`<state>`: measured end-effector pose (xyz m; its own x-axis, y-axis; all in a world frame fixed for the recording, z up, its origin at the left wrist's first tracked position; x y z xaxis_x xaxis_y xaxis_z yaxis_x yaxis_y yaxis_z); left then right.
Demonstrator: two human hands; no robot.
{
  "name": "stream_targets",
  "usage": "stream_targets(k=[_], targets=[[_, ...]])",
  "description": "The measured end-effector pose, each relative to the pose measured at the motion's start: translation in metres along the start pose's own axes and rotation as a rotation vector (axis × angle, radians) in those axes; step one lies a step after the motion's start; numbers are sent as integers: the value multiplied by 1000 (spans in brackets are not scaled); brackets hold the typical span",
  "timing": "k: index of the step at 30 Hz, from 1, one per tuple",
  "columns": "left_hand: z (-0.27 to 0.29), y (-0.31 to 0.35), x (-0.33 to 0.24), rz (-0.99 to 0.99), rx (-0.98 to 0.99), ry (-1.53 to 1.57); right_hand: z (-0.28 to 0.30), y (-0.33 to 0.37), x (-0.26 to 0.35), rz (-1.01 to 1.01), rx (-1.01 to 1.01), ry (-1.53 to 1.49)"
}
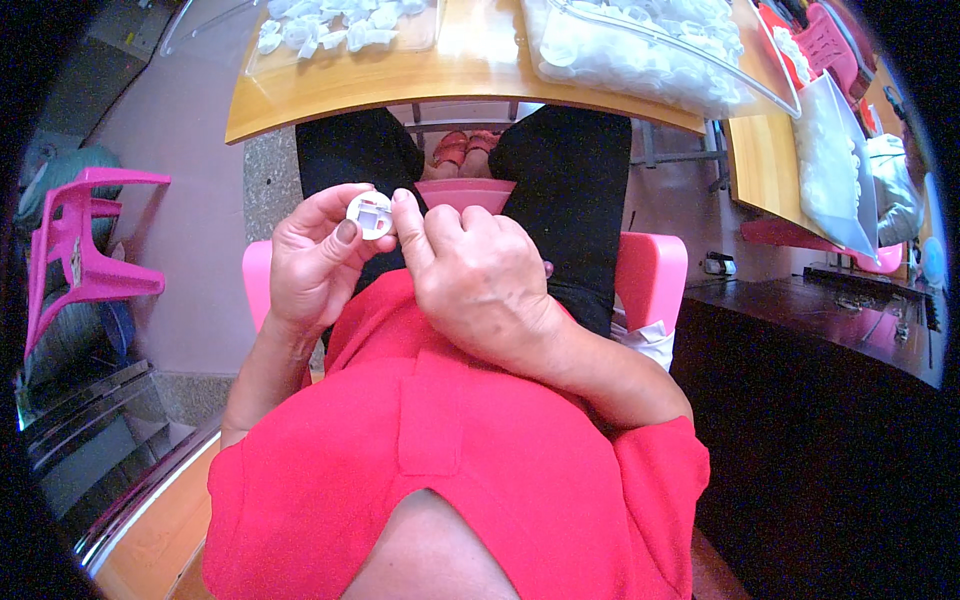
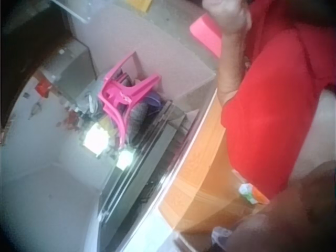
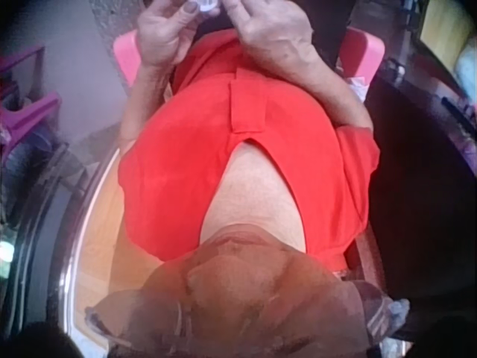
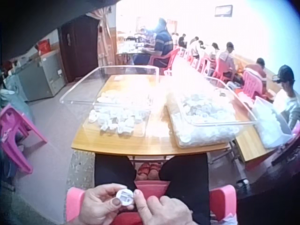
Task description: The person picks up a white plastic component from a tray and uses a thin metal tool to press into its center before placing it in a container and reaching for more parts.
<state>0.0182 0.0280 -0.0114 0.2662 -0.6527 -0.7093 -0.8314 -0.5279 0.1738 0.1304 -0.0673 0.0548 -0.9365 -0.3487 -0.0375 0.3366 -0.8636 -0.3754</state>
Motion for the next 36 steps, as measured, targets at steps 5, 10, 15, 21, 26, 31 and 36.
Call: stream_targets(k=[5,10,15,21,26,31,36], targets=[[-1,1,1,10,-25,11,0,-2,3,38,49,94],[1,1,5,37,-39,13,-2,-2,7,68,102,183],[2,-1,6,39,-1,3,7,-5,1,53,131,146],[1,-1,1,28,46,-7,19,-1,-4,9,69,57],[-3,0,1,41,35,2,21,1,1,30,91,67],[-3,0,1,43,38,-6,16,2,2,61,105,130],[-1,0,4,61,37,-32,14,2,6,102,116,200]])
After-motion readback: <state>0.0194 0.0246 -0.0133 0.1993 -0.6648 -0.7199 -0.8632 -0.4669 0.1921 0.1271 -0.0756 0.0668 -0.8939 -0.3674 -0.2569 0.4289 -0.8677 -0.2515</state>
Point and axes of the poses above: each hand's wrist, its own y-axis away from the middle knuckle, its own z-axis out of the back of the hand, x = y × z, the point moved 5 cm from there along -y, towards the middle knuckle, and after that the axes turned 13 degrees about z, right-handed, at the moved point
